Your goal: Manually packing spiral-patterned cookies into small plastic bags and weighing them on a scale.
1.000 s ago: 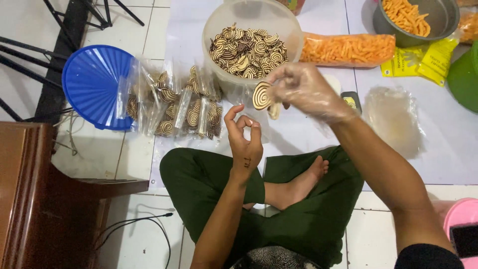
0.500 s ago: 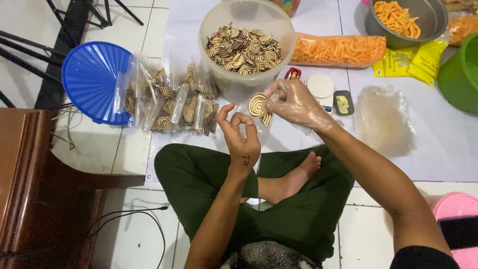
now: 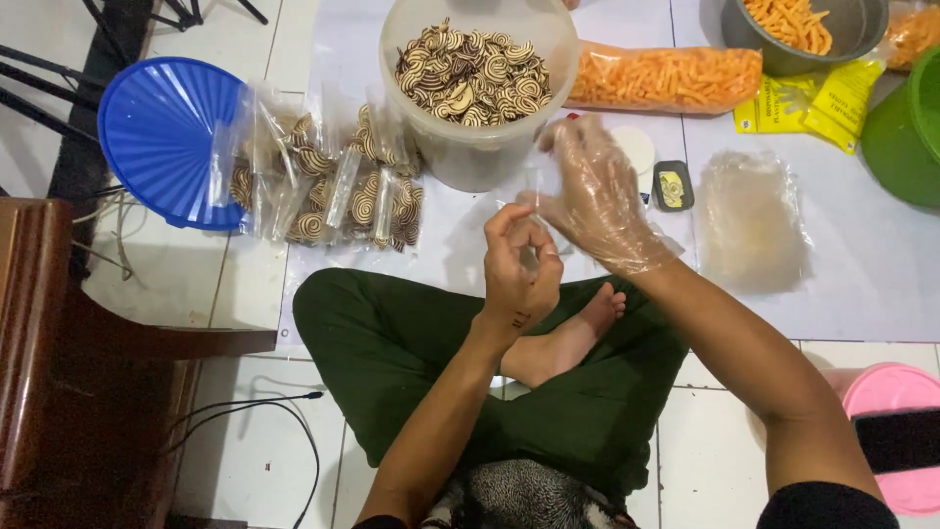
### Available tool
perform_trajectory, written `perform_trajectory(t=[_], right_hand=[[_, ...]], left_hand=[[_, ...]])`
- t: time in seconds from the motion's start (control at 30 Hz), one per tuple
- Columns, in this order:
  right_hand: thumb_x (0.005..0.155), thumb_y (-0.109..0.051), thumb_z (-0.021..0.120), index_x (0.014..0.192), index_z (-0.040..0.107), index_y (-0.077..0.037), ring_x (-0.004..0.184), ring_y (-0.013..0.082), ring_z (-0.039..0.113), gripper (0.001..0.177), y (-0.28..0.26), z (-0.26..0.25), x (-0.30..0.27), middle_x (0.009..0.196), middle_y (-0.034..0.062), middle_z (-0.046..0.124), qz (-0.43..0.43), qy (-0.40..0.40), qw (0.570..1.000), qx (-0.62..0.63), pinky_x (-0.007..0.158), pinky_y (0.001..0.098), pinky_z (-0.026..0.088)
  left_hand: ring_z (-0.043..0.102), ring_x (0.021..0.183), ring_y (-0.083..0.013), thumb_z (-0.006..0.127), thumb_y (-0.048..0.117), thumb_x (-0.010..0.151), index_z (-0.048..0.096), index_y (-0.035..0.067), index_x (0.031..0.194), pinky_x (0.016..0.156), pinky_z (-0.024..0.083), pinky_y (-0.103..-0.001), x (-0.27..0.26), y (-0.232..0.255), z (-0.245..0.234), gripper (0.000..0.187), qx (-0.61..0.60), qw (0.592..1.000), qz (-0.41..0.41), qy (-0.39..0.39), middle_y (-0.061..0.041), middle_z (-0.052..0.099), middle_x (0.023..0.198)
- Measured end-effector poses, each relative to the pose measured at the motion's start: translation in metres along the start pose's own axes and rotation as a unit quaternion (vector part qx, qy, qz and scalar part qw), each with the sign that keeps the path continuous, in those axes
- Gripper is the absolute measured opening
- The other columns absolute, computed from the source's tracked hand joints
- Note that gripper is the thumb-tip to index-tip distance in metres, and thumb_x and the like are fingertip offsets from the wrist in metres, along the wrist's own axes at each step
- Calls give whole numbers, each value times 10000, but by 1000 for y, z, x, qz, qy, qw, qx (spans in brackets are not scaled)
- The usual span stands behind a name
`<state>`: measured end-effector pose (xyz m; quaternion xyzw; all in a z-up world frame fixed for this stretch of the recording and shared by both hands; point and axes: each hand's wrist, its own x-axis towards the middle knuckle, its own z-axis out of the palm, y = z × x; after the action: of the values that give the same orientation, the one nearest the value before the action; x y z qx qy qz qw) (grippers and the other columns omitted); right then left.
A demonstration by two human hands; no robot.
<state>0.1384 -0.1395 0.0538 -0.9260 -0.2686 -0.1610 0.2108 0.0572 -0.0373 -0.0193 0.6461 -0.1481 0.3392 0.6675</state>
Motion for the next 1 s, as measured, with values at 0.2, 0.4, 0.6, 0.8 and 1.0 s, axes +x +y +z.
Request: perform_trajectory(t=[0.2, 0.4, 0.6, 0.8, 1.0], right_hand=[[897, -119, 808, 1215, 577, -85, 891, 383, 718, 395, 4, -27, 12, 1026, 165, 572, 60, -29, 996, 67, 780, 511, 579], [977, -26, 558, 1217, 651, 100, 793, 288, 676, 287, -5, -79, 27, 1011, 254, 684, 146, -259, 867, 401, 787, 377, 569], [755, 98, 655, 1223, 699, -48, 1020, 182, 725, 493, -12, -83, 47, 1180, 80, 754, 96, -321, 881, 335, 754, 312, 641], [871, -123, 815, 934, 801, -28, 443, 148, 634, 115, 23, -45, 47, 649, 124, 728, 77, -184, 961, 190, 391, 242, 488], [766, -100, 770, 955, 850, -103, 567, 121, 716, 205, 9, -24, 60, 737, 44, 809, 61, -381, 900, 204, 499, 267, 549]], left_hand=[[512, 634, -146, 573, 65, 892, 438, -28, 1268, 921, 499, -369, 4, -3, -8, 410, -16, 998, 64, -9, 32, 510, 686], [304, 1445, -258, 704, 728, 843, 99, 67, 1570, 1186, 291, -385, -20, -55, -38, 1154, -51, 985, 21, 165, -184, 334, 1502], [588, 1281, -316, 697, 100, 889, 243, 69, 1642, 1010, 534, -385, -41, -89, -51, 880, -549, 762, -340, -53, -261, 490, 1511], [652, 768, -152, 779, 290, 931, 549, -35, 1339, 706, 561, -267, -62, -126, -69, 570, -479, 751, -452, -57, -101, 667, 952], [667, 1173, -349, 791, 66, 912, 542, 19, 1354, 1025, 544, -521, -79, -147, -104, 509, -547, 718, -428, -40, -140, 675, 1209]])
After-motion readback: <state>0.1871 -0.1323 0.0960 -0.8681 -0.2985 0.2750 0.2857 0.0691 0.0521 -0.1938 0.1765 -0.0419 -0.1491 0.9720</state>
